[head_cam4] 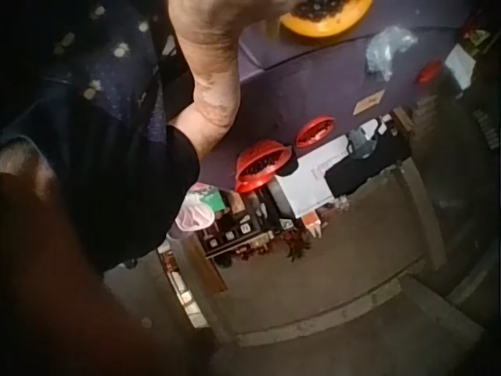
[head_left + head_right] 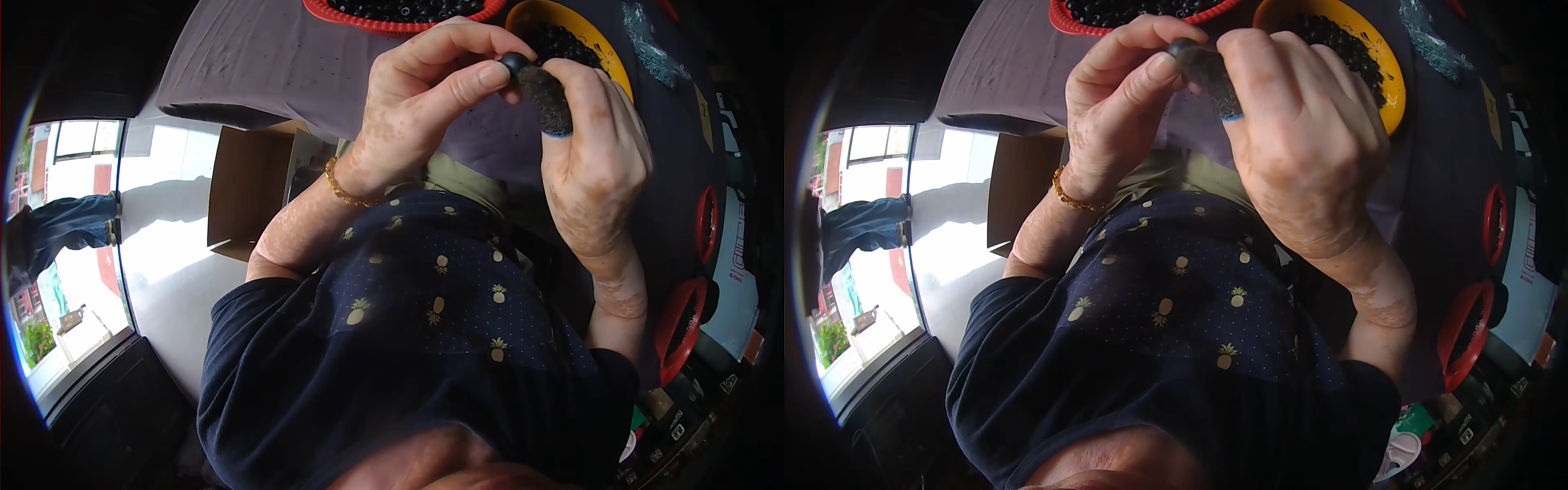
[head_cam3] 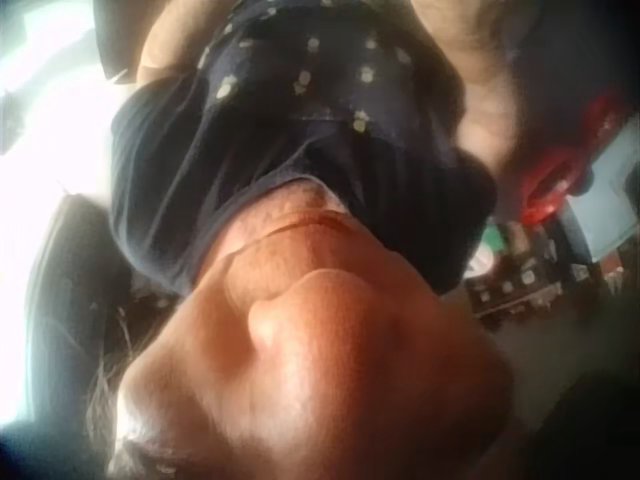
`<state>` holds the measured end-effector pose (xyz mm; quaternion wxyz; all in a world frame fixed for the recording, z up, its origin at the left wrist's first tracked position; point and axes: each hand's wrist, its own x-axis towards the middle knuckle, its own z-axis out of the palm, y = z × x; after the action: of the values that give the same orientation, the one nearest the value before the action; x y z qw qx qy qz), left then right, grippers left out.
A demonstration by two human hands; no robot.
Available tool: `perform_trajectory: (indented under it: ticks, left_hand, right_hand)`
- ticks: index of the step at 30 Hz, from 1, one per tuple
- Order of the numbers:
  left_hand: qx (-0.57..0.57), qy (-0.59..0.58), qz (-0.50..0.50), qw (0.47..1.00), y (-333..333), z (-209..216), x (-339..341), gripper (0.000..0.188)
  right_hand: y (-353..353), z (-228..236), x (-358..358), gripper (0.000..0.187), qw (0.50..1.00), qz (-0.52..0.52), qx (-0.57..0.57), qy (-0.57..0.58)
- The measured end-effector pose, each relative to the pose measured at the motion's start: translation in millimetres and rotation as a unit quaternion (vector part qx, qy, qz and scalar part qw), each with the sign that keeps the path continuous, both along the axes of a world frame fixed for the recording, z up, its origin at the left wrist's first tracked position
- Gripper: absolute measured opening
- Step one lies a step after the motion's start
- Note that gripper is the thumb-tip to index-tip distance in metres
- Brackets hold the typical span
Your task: The person processes small black spherical components by hand, picking them from a bowl and manipulating them with a hand tool.
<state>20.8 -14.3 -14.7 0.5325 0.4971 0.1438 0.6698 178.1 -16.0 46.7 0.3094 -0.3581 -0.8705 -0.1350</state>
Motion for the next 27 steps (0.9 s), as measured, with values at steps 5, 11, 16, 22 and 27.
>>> perform_trajectory:
  ticks: [5, 11, 16, 22, 27]
  left_hand:
    - [-0.007, -0.013, -0.010, 1.000, 1.8, -1.6, -1.6, 0.021]
    - [-0.028, -0.014, -0.002, 1.000, -0.8, -0.9, 2.9, 0.020]
    - [0.007, 0.002, -0.001, 1.000, 0.2, -2.9, 1.3, 0.021]
    - [0.026, 0.012, -0.004, 1.000, 1.6, -3.7, 1.7, 0.022]
    - [0.031, 0.025, 0.002, 0.999, 1.6, -4.4, 0.5, 0.022]
  right_hand:
    - [11.5, -3.8, 6.7, 0.023, 0.996, 0.065, 0.012, 0.058]
    - [6.3, -2.7, 1.2, 0.025, 0.998, 0.020, 0.061, 0.007]
    - [14.1, -4.6, 1.9, 0.026, 0.992, 0.053, 0.115, 0.011]
    - [13.5, -4.4, 0.4, 0.025, 0.996, 0.057, 0.064, 0.039]
    - [13.1, -4.2, -0.3, 0.023, 0.996, 0.061, 0.039, 0.042]
